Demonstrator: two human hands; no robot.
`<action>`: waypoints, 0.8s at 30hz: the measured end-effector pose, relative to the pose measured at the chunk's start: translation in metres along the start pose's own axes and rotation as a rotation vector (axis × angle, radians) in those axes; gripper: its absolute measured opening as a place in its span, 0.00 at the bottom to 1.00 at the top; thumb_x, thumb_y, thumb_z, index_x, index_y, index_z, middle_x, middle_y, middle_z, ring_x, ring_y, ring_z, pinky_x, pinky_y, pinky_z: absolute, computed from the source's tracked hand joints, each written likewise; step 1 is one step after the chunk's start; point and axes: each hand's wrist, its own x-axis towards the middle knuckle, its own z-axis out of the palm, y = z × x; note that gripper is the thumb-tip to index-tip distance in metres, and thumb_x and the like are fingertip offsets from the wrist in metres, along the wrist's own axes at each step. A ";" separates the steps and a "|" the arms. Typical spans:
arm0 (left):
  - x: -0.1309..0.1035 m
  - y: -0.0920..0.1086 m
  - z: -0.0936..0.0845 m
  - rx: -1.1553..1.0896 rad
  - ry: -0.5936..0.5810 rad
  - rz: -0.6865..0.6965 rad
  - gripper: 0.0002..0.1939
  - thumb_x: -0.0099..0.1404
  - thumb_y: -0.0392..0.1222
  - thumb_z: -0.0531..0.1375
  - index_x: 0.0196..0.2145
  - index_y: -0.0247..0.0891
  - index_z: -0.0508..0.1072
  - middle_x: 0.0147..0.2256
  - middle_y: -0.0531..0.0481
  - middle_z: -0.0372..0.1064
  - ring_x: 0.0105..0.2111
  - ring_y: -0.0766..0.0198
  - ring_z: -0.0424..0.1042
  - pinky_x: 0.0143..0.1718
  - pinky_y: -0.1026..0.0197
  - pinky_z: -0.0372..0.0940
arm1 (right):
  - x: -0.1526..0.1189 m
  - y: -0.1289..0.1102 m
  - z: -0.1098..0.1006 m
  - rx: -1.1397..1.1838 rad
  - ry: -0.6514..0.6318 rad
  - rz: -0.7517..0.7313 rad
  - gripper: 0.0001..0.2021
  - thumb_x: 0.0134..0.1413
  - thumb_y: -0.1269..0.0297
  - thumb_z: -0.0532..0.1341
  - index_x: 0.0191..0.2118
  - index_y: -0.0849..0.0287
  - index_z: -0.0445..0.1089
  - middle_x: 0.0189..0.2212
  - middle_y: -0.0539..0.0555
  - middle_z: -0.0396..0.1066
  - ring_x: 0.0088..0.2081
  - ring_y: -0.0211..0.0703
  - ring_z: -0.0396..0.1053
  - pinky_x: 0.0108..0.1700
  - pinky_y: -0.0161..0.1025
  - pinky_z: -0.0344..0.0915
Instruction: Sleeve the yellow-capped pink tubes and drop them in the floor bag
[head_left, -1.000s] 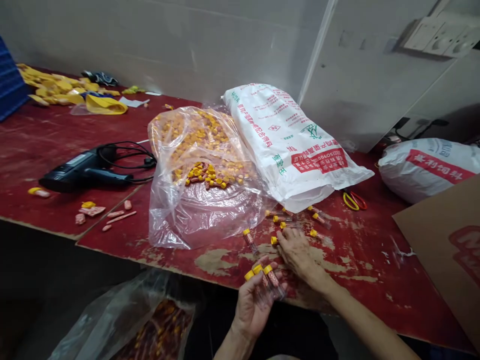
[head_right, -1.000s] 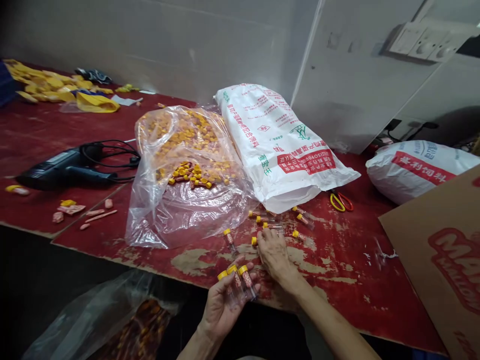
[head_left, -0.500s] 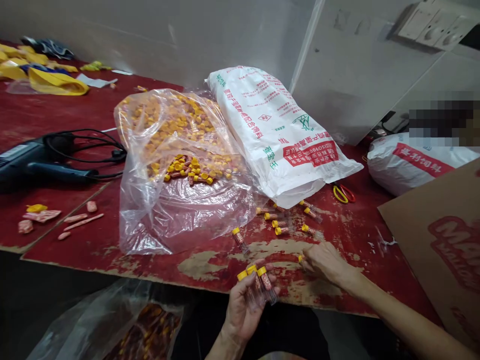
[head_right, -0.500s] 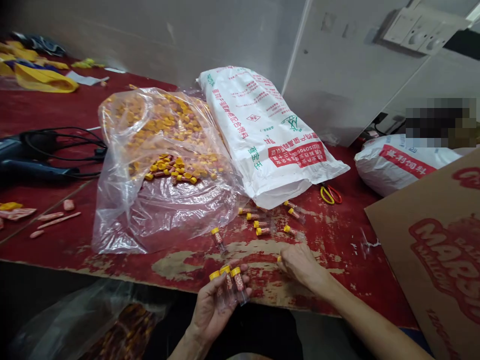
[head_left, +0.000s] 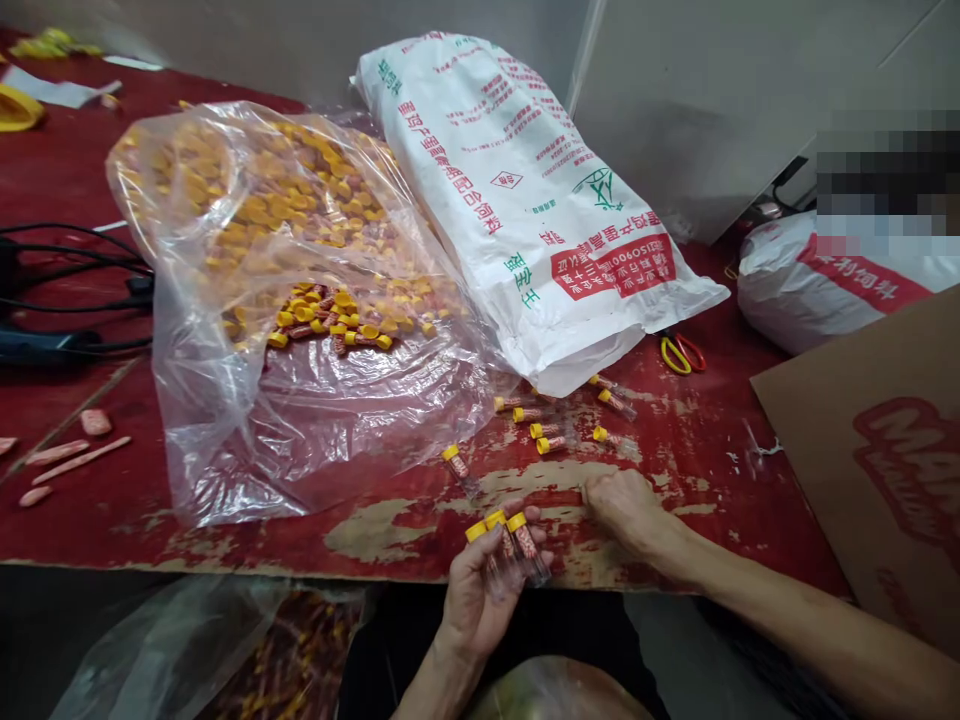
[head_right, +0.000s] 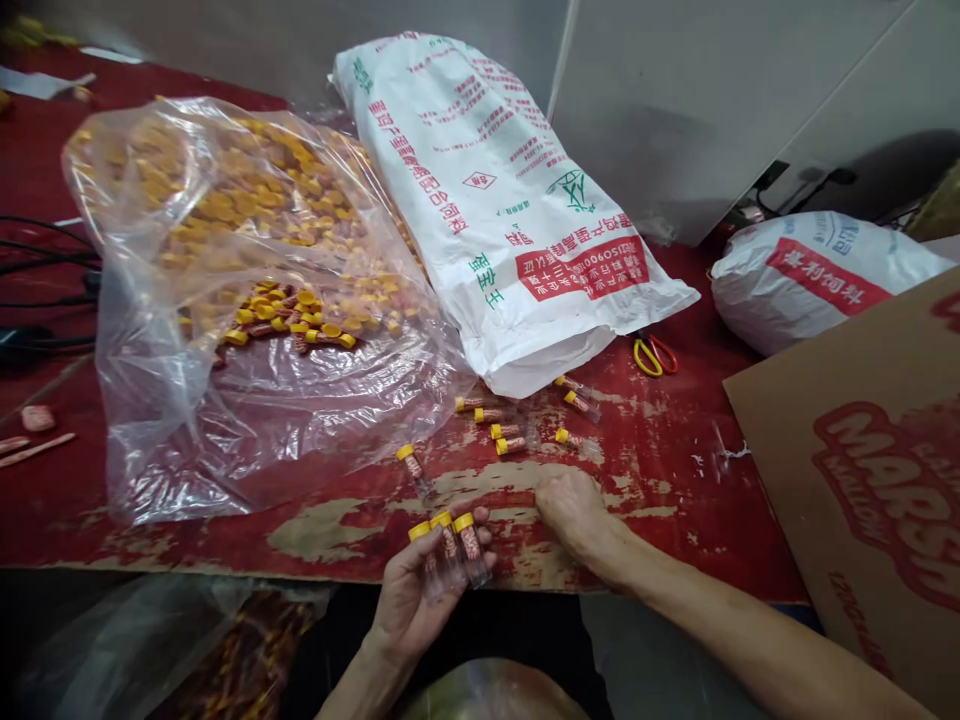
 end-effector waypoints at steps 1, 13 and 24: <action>0.000 0.000 0.001 0.006 0.000 0.000 0.22 0.59 0.33 0.55 0.53 0.35 0.67 0.39 0.40 0.74 0.34 0.54 0.75 0.38 0.48 0.71 | 0.000 0.002 0.001 0.017 0.007 0.008 0.10 0.49 0.77 0.55 0.26 0.64 0.73 0.23 0.60 0.72 0.25 0.42 0.69 0.26 0.34 0.56; -0.025 -0.001 -0.018 0.021 -0.039 0.173 0.14 0.55 0.36 0.63 0.41 0.35 0.73 0.38 0.44 0.74 0.36 0.57 0.74 0.40 0.52 0.68 | -0.035 -0.066 0.003 0.978 0.330 -0.184 0.16 0.64 0.58 0.45 0.44 0.59 0.67 0.39 0.54 0.72 0.39 0.39 0.71 0.41 0.34 0.67; -0.080 0.030 -0.069 -0.135 0.074 0.696 0.16 0.43 0.30 0.67 0.33 0.34 0.73 0.34 0.47 0.74 0.31 0.63 0.72 0.36 0.62 0.66 | -0.023 -0.185 0.025 0.581 0.592 -0.833 0.21 0.59 0.65 0.52 0.59 0.55 0.58 0.48 0.61 0.64 0.48 0.49 0.66 0.45 0.46 0.70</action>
